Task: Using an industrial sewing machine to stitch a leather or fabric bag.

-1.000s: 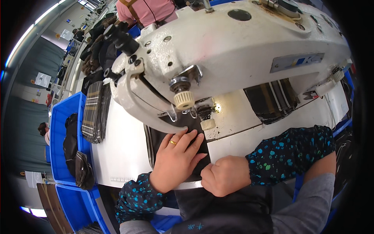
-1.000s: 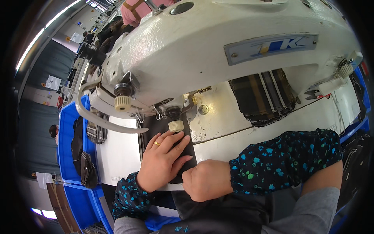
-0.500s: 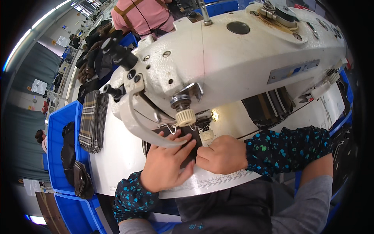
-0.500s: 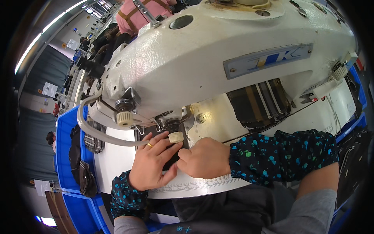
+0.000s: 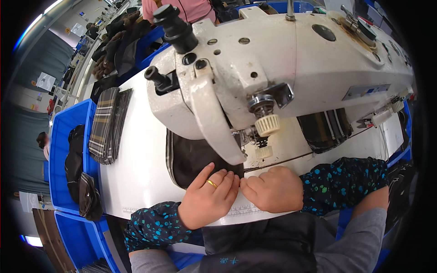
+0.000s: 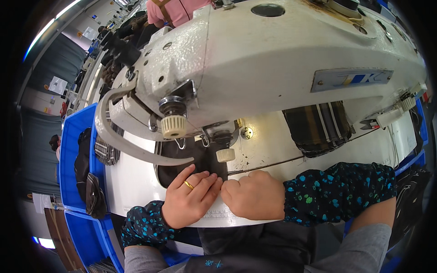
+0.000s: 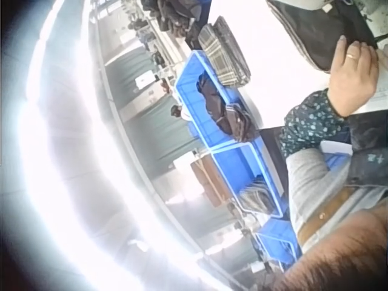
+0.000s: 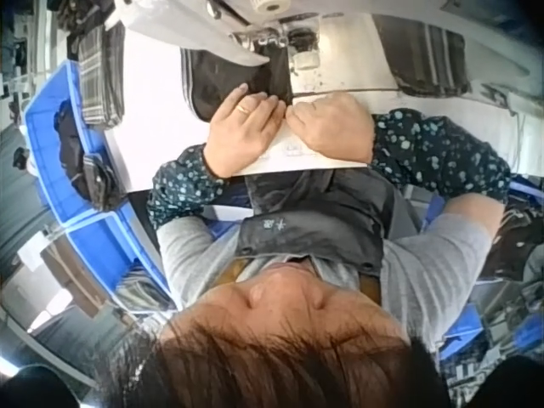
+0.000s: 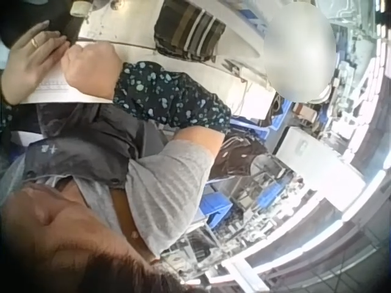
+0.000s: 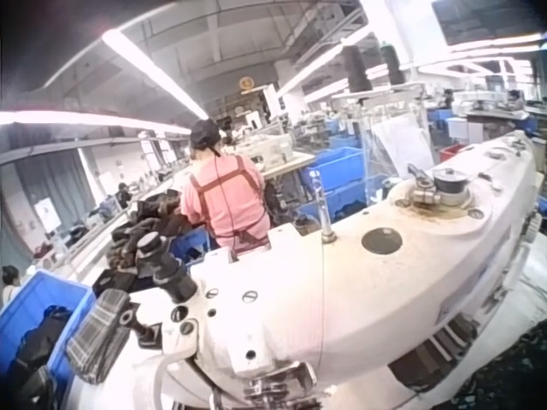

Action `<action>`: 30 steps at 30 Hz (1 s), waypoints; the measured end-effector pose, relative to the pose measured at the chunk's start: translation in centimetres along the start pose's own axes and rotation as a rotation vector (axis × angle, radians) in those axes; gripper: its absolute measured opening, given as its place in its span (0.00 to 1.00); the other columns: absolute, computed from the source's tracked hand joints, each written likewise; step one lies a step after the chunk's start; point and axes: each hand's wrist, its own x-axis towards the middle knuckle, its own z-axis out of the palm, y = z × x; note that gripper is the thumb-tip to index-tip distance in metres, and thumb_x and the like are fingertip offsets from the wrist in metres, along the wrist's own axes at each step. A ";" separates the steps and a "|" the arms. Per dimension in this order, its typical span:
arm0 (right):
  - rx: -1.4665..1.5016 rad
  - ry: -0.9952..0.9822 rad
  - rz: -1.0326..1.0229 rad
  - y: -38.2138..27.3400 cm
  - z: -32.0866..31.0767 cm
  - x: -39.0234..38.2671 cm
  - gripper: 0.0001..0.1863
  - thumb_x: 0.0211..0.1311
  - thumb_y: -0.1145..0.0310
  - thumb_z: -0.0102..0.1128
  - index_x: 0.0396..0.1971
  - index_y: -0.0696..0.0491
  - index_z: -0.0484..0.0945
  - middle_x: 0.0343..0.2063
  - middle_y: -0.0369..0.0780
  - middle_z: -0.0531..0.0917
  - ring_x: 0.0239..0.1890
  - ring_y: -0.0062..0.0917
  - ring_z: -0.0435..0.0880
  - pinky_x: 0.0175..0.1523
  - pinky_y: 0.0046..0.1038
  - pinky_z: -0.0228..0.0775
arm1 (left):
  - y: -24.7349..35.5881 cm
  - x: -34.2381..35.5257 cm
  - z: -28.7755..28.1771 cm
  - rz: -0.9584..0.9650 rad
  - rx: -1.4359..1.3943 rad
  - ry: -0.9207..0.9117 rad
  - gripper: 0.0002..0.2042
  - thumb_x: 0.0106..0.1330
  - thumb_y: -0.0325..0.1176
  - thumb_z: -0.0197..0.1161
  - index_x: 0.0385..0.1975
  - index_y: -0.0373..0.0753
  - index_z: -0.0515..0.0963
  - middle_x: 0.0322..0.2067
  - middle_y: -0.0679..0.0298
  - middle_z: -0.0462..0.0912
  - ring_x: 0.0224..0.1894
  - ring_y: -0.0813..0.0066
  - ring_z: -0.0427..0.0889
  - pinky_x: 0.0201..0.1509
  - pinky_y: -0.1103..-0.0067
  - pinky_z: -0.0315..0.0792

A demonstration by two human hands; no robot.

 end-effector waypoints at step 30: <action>-0.152 0.012 0.086 2.6 0.6 1.4 0.06 0.46 0.71 0.61 0.18 0.55 0.74 0.15 0.37 0.73 0.14 0.24 0.77 0.18 0.27 0.65 | -5.5 3.1 4.4 -0.216 0.019 0.071 0.12 0.47 0.24 0.68 0.34 0.40 0.87 0.28 0.65 0.82 0.34 0.64 0.83 0.35 0.70 0.76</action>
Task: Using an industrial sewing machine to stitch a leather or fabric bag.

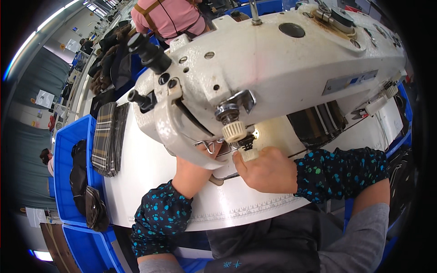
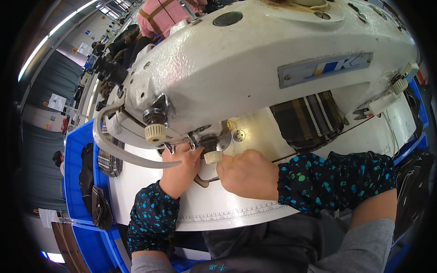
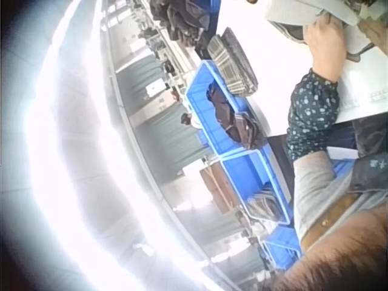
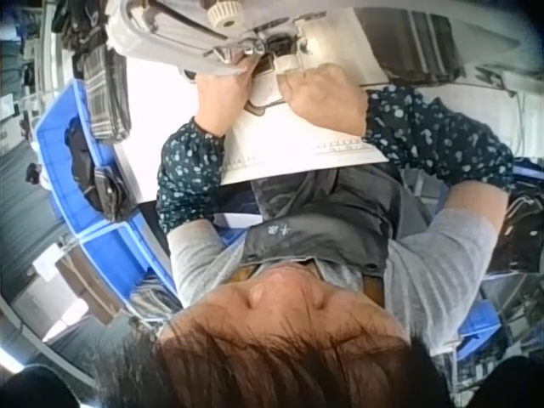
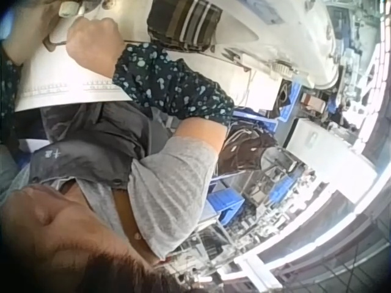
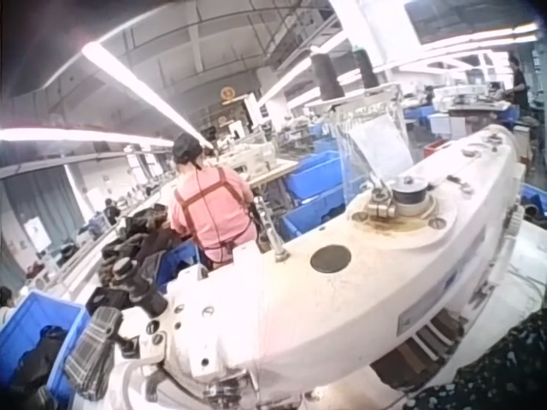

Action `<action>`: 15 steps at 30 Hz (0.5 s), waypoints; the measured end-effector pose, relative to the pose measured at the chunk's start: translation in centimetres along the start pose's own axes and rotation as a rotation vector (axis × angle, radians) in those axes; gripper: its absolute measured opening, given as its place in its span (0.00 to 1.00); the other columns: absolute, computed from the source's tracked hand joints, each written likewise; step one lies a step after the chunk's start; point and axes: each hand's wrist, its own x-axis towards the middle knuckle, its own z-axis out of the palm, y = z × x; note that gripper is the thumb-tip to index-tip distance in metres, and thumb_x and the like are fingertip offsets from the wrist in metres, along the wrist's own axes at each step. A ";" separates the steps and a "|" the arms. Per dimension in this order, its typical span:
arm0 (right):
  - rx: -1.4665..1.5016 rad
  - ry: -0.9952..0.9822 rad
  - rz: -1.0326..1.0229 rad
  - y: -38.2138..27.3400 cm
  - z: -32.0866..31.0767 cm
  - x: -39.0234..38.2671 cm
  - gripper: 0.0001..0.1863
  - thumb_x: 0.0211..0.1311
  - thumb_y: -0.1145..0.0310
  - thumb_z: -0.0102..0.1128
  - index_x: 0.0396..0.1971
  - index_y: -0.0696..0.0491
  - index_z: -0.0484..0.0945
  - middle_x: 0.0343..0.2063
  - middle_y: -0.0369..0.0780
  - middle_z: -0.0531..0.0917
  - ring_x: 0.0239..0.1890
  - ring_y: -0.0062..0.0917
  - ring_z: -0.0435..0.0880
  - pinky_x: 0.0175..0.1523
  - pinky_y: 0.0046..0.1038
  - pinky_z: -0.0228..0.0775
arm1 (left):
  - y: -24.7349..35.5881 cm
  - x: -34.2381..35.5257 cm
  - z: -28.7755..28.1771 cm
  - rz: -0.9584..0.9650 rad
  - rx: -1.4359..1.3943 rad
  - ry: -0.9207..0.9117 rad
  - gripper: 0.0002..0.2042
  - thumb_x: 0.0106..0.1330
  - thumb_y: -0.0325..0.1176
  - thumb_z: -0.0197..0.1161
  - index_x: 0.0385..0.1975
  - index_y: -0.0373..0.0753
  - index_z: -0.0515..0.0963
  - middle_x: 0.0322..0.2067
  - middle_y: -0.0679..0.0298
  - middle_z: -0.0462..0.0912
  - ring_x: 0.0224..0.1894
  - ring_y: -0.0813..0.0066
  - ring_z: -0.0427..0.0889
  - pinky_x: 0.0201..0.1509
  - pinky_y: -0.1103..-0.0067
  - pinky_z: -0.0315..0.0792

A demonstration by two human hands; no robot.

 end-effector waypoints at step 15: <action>0.565 0.083 0.306 -0.2 0.5 0.4 0.08 0.66 0.68 0.59 0.35 0.58 0.77 0.19 0.39 0.81 0.18 0.28 0.82 0.22 0.28 0.69 | 2.2 -3.0 -3.7 -0.218 -0.077 0.049 0.16 0.52 0.26 0.65 0.43 0.44 0.85 0.40 0.72 0.87 0.41 0.69 0.83 0.35 0.75 0.80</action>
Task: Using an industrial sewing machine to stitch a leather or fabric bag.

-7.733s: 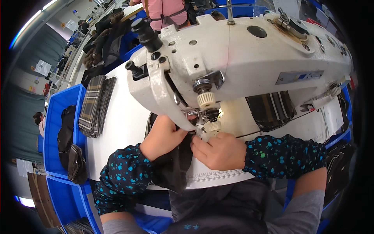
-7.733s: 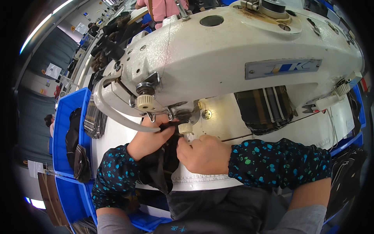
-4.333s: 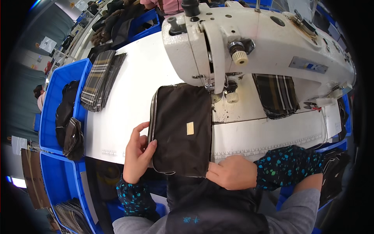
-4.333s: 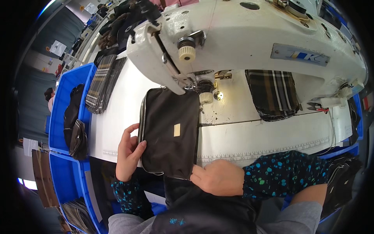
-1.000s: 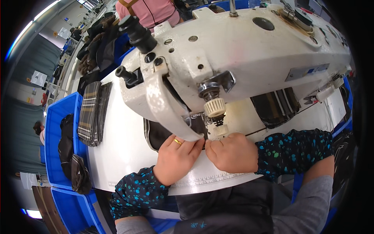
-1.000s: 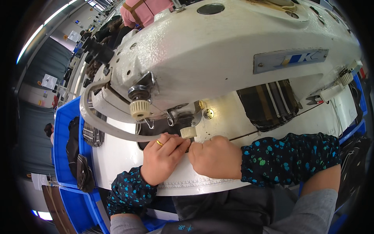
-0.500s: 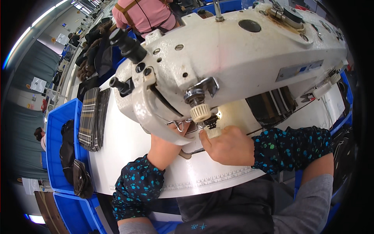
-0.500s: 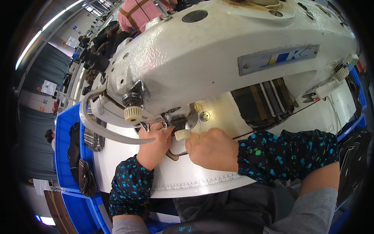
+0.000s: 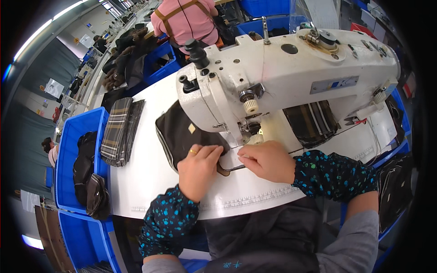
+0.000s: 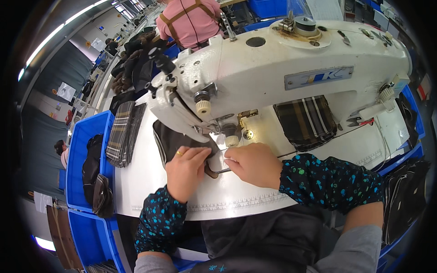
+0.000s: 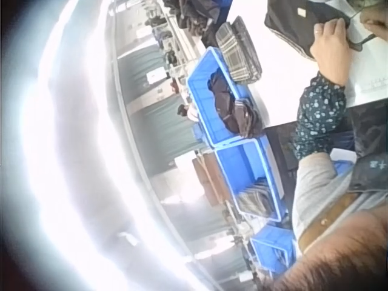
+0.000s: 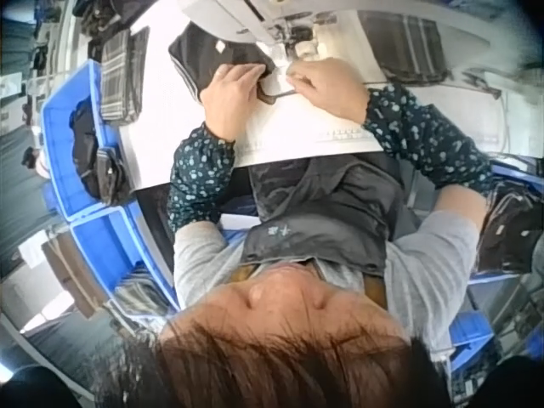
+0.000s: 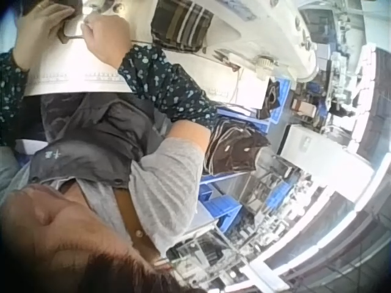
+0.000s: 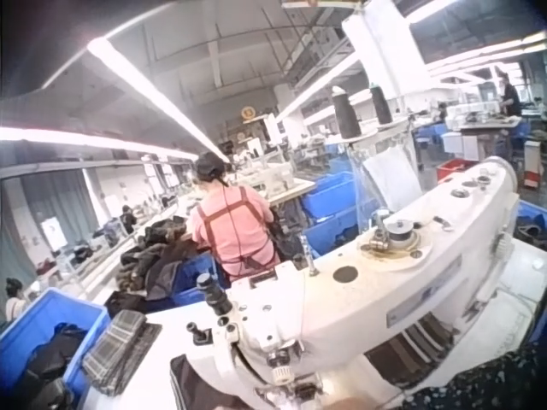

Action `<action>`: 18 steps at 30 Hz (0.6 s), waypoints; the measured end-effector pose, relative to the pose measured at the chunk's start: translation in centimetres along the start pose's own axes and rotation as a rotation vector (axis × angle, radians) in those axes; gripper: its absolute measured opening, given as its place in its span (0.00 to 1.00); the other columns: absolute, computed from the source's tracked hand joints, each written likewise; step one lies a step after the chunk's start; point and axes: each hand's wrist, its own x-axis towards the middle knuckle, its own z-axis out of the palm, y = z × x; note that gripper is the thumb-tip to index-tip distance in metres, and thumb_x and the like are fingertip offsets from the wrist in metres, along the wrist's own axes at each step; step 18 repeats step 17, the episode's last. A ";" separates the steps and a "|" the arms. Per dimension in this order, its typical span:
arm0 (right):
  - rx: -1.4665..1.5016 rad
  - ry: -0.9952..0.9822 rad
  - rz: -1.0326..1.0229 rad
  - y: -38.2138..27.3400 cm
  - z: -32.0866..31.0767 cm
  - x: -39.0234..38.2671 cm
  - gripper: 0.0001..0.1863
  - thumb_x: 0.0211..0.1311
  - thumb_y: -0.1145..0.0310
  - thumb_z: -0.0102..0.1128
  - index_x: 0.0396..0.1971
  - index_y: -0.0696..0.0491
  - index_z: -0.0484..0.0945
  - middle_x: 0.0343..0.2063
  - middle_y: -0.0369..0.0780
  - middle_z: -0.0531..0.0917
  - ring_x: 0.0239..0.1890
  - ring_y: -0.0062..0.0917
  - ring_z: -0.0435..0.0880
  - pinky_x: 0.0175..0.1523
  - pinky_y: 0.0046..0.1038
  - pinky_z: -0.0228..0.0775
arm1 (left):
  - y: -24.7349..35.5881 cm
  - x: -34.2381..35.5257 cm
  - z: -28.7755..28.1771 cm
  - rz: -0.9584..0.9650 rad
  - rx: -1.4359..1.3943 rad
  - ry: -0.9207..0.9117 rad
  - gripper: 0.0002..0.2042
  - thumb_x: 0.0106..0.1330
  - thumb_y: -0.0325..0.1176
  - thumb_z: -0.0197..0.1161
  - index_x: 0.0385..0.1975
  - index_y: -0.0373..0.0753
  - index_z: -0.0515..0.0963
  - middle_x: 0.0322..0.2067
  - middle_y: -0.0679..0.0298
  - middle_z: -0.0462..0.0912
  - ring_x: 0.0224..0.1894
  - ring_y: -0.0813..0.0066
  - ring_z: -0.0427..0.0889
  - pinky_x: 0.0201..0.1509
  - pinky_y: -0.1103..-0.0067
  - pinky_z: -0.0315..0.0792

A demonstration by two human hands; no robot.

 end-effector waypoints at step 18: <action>0.439 -0.068 0.427 -8.2 -13.4 -15.9 0.20 0.57 0.77 0.68 0.51 0.54 0.79 0.51 0.39 0.85 0.58 0.31 0.81 0.66 0.30 0.68 | 9.4 -11.8 -1.1 0.090 -0.425 0.208 0.13 0.55 0.20 0.70 0.41 0.38 0.86 0.45 0.55 0.86 0.46 0.56 0.83 0.53 0.66 0.78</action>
